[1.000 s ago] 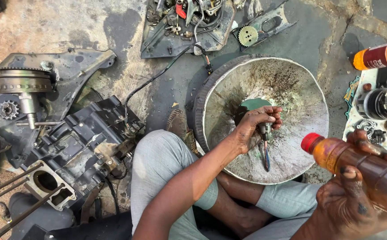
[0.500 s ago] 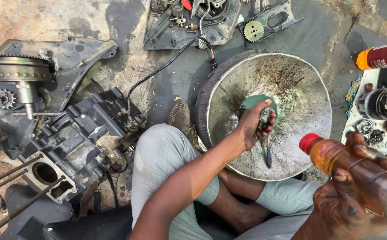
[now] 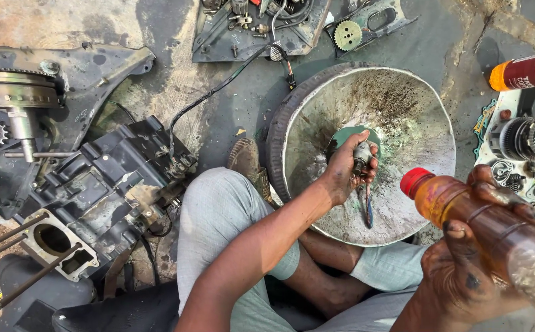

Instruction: Cleaning and inspecting internal motorcycle engine components.

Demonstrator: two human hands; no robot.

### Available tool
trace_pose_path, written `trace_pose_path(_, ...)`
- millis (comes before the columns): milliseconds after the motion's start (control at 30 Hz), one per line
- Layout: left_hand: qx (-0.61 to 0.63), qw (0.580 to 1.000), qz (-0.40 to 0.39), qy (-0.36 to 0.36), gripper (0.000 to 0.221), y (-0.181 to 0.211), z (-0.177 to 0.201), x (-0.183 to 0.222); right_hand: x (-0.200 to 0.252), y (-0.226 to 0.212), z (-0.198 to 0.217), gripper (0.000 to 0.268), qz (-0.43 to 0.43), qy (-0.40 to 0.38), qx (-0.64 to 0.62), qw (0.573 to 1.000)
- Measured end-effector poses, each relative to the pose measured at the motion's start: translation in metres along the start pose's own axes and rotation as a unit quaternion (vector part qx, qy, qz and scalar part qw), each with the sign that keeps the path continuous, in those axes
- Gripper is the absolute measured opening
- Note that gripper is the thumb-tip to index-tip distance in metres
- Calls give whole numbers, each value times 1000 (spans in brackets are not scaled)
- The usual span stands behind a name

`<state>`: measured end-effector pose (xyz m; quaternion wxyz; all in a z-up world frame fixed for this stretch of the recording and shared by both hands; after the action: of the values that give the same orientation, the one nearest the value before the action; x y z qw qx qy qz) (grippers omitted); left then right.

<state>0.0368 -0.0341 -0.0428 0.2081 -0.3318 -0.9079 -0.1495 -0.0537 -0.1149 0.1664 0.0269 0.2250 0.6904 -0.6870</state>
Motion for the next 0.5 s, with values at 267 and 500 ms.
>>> trace_pose_path(267,145,986,-39,-68,44,-6,9,-13,3,-20,-41,67,18,-10,52,998)
trace_pose_path(500,189,974,-34,-118,47,-6,8,-20,5,-16,-34,54,12,15,73,997)
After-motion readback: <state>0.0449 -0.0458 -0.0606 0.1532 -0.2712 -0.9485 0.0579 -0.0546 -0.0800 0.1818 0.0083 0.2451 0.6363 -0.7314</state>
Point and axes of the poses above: each hand's wrist, its own x-axis away from the middle knuckle, its own z-axis out of the back of the hand, y = z × x, the point moved 4 cm from there along -x, towards the middle knuckle, and after that the axes turned 1 degree about y, right-handed, at the moved point
